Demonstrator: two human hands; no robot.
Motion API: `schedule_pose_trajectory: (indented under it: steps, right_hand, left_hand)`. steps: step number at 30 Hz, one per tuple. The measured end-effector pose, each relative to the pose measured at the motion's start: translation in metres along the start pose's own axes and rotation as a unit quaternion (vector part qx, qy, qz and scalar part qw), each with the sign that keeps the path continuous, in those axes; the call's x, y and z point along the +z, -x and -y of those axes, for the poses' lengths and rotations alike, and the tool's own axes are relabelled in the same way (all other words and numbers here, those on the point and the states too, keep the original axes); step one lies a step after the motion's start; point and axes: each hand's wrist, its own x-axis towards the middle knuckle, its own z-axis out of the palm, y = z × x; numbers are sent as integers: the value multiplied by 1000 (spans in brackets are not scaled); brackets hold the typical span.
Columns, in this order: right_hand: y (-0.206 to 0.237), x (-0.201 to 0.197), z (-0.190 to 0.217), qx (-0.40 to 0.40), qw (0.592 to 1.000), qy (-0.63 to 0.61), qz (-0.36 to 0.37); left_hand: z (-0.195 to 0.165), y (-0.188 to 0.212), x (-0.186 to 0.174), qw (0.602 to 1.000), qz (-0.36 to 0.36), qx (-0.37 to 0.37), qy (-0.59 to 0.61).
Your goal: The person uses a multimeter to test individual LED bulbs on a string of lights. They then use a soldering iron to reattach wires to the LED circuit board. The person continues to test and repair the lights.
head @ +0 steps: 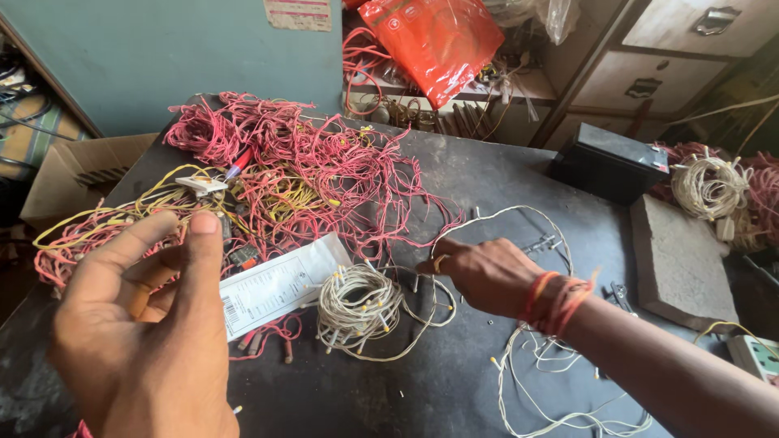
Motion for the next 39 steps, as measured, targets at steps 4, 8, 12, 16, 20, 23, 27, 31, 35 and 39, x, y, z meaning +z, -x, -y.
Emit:
schedule_pose_trajectory:
  steps: [4,8,12,16,20,23,27,31,35,39]
  right_hand:
    - [2,3,-2,-45,991,126,3]
    - [42,-20,-26,-27,984,178,9]
    - [104,-55,-81,123,984,96,-82]
    - [134,-57,-126,272,939,202,52]
    - [143,-58,-120,97,987,124,-26]
    - [132,-33,-71,202,978,41,4]
    - [103,-14,-26,52,997,-2,-49]
    - [79,0,-7,84,996,23,10]
    - [67,-8,3,16,999,47,9]
    - [81,-54,7,38,993,-108,15]
  left_hand:
    - [1,0,3,1000,-1,6,-3]
    - [1,2,-4,1000,8,-2,-10]
    - [5,2,-1,998,11,50,32]
    - [4,1,0,1000,-1,-13,17]
    - [0,7,7,1000,6,9,25]
    - [-2,15,12,998,26,46,20]
    - [-4,16,14,1000,11,-9,-24]
    - [-4,11,12,1000,14,-10,-9]
    - [-1,11,10,1000,19,8,2]
    - [1,9,7,1000,21,13,-11]
